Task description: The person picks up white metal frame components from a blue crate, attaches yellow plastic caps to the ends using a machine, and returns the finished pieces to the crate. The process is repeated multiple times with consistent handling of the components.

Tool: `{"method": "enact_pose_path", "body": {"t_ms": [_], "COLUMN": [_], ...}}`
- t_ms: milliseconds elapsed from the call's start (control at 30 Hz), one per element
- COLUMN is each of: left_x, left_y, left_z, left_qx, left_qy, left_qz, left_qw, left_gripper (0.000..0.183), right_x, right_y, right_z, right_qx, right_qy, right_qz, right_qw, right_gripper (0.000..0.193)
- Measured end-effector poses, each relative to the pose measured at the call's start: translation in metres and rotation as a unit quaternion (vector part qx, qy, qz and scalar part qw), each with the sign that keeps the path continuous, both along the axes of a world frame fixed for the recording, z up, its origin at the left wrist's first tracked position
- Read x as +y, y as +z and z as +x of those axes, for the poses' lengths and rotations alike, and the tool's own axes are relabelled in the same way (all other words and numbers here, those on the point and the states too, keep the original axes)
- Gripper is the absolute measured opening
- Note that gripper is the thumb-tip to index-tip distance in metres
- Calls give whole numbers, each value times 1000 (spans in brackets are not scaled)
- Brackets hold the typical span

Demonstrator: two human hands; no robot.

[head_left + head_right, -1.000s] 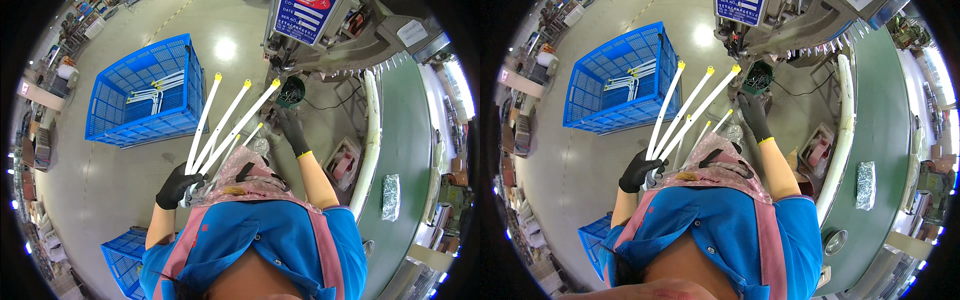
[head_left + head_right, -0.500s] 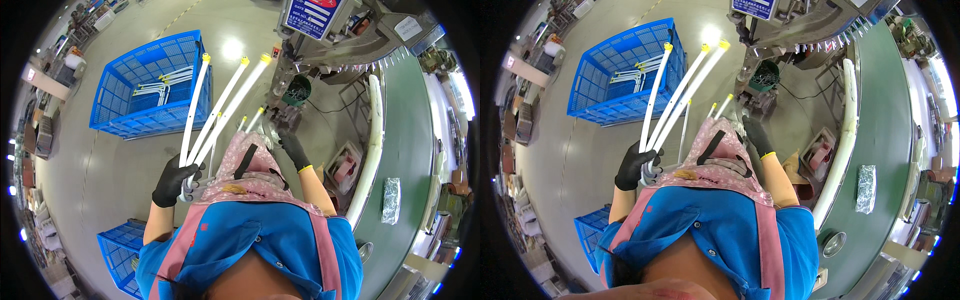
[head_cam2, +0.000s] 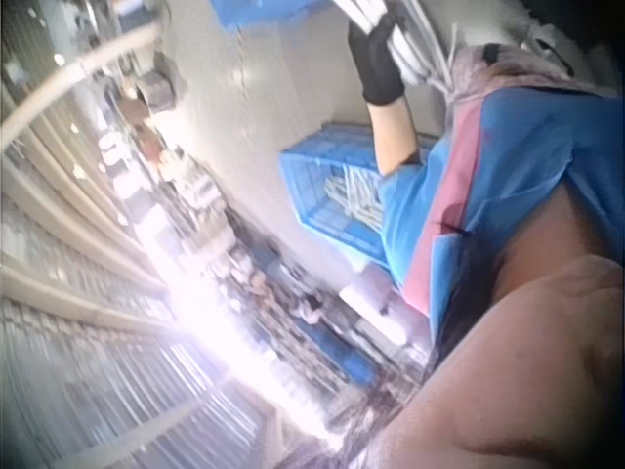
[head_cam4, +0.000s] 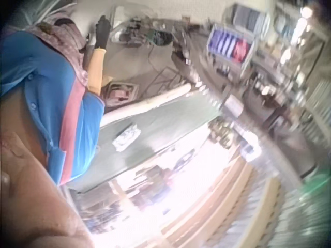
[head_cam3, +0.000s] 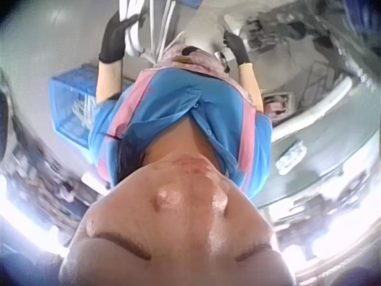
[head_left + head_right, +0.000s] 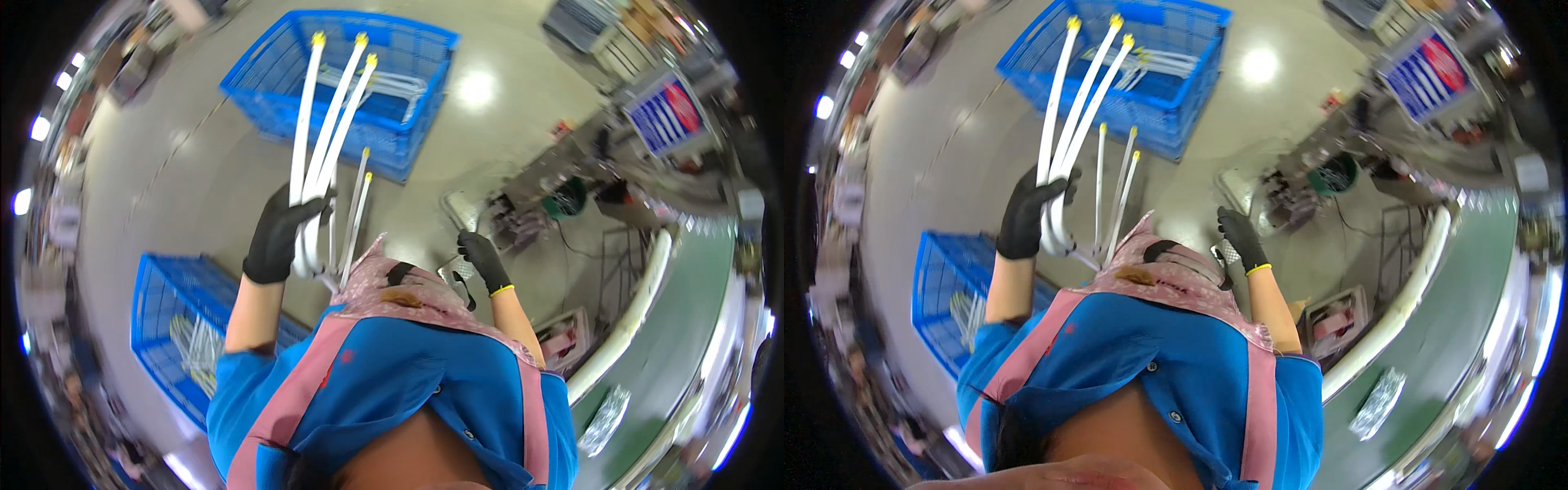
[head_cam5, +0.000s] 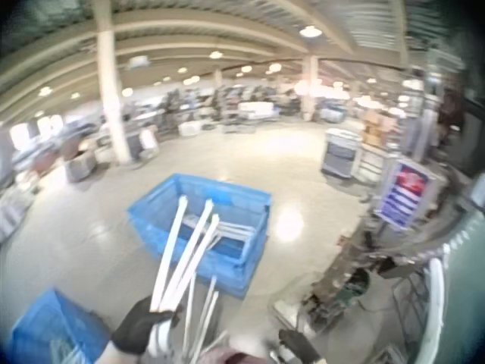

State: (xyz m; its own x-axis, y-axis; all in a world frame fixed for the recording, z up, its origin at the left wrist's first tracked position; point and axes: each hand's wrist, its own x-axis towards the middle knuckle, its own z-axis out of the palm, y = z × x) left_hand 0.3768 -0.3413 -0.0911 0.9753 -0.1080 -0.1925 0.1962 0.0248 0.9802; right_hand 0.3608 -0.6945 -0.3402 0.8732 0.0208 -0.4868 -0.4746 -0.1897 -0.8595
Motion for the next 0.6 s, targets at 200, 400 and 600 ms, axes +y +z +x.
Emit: {"method": "enact_pose_path", "body": {"t_ms": [200,400,600], "left_x": [50,138,237], "left_y": [43,91,103], "left_z": [-21,-97,-205], "left_qx": [-52,-124,-260], "left_qy": [130,187,136], "left_qz": [-107,-214,-494], "left_qw": [984,951,819], "left_gripper": [37,60,82], "right_x": [95,273,442], "right_y": [-4,-19,-9], "right_z": [28,54,20], "right_qx": [-3,96,320], "right_qy": [66,64,252], "right_qz": [42,226,608], "right_qw": [997,967,682], "right_gripper": [45,58,66]}}
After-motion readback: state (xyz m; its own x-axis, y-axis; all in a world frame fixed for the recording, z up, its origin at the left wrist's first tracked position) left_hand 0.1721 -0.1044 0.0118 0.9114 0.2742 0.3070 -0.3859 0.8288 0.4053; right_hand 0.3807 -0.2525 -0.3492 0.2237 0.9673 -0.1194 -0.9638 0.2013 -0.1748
